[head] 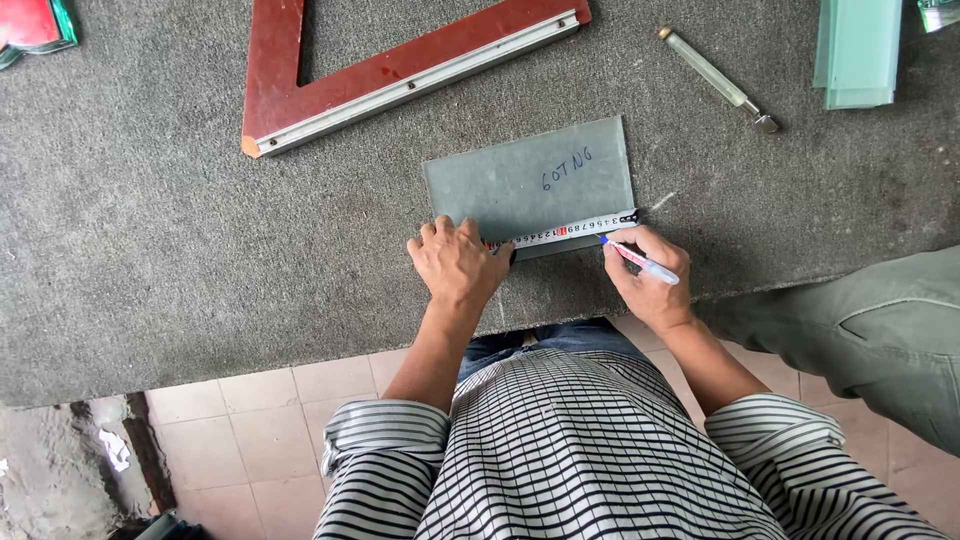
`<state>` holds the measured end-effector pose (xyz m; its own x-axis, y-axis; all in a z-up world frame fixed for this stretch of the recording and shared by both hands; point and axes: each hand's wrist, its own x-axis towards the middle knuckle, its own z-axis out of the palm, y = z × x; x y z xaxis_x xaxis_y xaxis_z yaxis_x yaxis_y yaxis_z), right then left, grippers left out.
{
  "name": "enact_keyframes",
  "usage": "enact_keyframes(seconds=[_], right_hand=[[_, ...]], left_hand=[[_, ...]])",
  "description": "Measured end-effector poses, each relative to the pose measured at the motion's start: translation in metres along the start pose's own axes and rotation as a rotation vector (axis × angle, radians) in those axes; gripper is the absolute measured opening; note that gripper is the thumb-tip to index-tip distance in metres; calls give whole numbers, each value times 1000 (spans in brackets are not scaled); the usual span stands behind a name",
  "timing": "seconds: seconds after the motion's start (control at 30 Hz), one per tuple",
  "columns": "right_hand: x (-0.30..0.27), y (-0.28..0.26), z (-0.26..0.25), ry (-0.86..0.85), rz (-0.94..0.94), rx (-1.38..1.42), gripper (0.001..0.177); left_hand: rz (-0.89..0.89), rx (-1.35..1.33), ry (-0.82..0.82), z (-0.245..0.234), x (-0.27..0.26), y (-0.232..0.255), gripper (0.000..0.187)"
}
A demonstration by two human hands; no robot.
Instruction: Measuring, marking, and cutting glass panes on a workshop table using a square and glass cutter.
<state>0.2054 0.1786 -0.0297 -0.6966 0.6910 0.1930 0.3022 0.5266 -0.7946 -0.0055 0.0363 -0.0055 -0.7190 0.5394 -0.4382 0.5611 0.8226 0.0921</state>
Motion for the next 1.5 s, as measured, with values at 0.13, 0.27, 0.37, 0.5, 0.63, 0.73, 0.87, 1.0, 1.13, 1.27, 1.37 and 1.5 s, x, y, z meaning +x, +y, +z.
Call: enact_keyframes(seconds=[0.13, 0.27, 0.37, 0.5, 0.63, 0.73, 0.87, 1.0, 1.13, 1.27, 1.37, 1.5], right_hand=[[2, -3, -1, 1, 3, 2, 8], [1, 1, 2, 6, 6, -1, 9], [1, 5, 3, 5, 13, -3, 9], [2, 2, 3, 3, 15, -11, 9], [1, 3, 1, 1, 50, 1, 9], [1, -4, -9, 19, 91, 30, 7], [-3, -5, -18, 56, 142, 51, 5], [-5, -6, -19, 82, 161, 49, 7], [-3, -7, -21, 103, 164, 59, 8], [2, -4, -26, 140, 163, 38, 6], [11, -2, -28, 156, 170, 23, 8], [30, -3, -29, 152, 152, 26, 8]], left_hand=[[3, -31, 19, 2, -1, 0, 57], [2, -38, 29, 3, -1, 0, 57], [-10, -35, 22, 3, 0, -1, 56], [-12, -33, 10, 2, 0, 0, 57], [-15, -42, 24, 7, 0, -1, 57], [-21, -51, 22, 5, 0, 0, 56], [-25, -55, 18, 5, 0, -1, 55], [-33, -52, 14, 3, 1, 1, 54], [-20, -76, -1, 8, 4, -1, 55], [-10, -163, 58, 11, 13, -1, 52], [-12, -129, 183, 1, 35, 1, 52], [3, -203, 256, -3, 65, -1, 54]])
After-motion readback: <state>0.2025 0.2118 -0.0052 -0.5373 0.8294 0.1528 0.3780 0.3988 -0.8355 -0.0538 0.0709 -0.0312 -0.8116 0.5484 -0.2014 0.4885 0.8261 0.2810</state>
